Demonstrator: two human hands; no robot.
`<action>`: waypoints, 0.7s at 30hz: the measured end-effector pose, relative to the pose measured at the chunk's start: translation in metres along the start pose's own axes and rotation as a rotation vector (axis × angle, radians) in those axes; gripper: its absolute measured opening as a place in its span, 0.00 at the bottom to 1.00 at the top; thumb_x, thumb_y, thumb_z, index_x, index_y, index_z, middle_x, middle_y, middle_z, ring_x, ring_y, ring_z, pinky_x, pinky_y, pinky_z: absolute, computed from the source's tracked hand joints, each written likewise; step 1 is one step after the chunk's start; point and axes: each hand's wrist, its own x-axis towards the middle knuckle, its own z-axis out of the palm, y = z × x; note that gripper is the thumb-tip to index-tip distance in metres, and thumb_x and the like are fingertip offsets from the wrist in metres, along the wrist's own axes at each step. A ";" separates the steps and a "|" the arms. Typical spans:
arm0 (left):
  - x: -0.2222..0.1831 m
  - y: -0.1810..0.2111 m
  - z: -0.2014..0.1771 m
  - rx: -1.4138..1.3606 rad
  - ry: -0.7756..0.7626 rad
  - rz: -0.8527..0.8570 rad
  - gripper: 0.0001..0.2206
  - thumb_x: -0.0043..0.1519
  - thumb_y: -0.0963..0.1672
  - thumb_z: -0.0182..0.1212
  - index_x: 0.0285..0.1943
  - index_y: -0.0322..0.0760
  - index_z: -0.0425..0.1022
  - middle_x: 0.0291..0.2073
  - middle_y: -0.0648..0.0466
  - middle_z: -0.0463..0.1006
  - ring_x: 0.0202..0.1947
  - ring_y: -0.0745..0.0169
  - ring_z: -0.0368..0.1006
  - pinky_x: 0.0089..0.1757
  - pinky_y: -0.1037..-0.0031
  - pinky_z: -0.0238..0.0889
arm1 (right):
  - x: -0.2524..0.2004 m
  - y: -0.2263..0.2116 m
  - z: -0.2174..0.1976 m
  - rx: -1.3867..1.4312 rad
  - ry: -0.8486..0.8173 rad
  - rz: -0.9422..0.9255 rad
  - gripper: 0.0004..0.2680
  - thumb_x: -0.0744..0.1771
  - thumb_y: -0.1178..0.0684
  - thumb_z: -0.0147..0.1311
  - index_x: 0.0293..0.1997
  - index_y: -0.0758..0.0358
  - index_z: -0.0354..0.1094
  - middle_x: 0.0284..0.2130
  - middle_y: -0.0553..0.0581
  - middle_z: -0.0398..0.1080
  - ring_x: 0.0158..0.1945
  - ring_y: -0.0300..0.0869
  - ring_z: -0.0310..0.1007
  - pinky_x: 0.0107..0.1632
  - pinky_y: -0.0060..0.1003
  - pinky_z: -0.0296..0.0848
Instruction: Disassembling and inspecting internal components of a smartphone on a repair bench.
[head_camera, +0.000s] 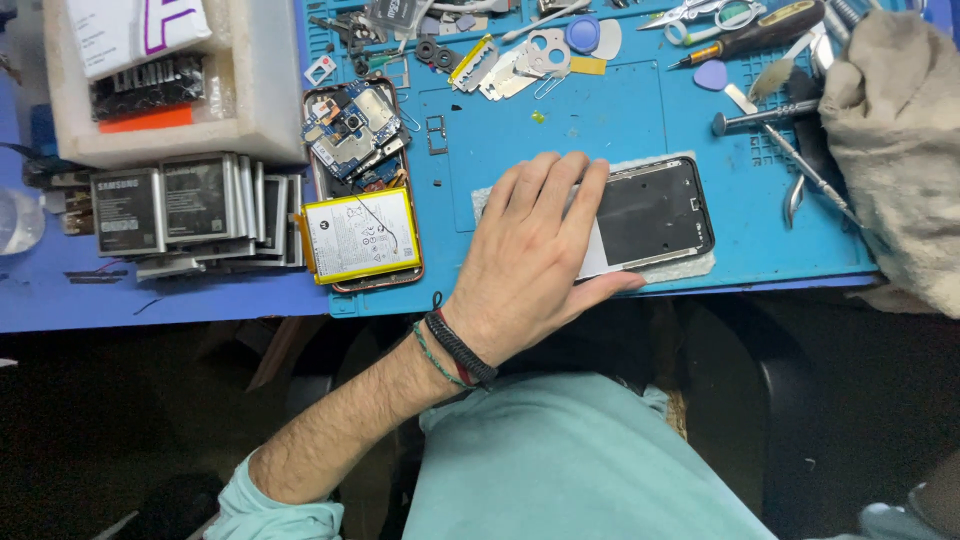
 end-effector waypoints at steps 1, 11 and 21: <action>0.001 -0.001 0.000 0.010 0.006 -0.004 0.44 0.61 0.66 0.67 0.70 0.28 0.67 0.62 0.42 0.70 0.62 0.42 0.65 0.63 0.55 0.60 | 0.005 -0.058 -0.008 0.002 -0.004 0.007 0.13 0.80 0.55 0.40 0.45 0.69 0.68 0.42 0.63 0.65 0.38 0.52 0.66 0.45 0.46 0.68; 0.007 -0.003 0.008 -0.126 0.024 0.014 0.40 0.63 0.62 0.64 0.69 0.25 0.67 0.63 0.41 0.71 0.63 0.42 0.67 0.70 0.49 0.55 | 0.038 -0.295 -0.024 -0.016 -0.088 -0.048 0.20 0.67 0.44 0.64 0.64 0.58 0.71 0.37 0.47 0.76 0.28 0.41 0.72 0.40 0.40 0.69; 0.012 0.001 0.000 0.078 -0.147 0.027 0.54 0.66 0.72 0.50 0.83 0.28 0.48 0.82 0.43 0.54 0.84 0.45 0.45 0.77 0.43 0.37 | 0.059 -0.309 -0.035 0.348 -0.333 0.215 0.09 0.73 0.49 0.54 0.56 0.62 0.70 0.19 0.59 0.72 0.17 0.48 0.73 0.25 0.40 0.74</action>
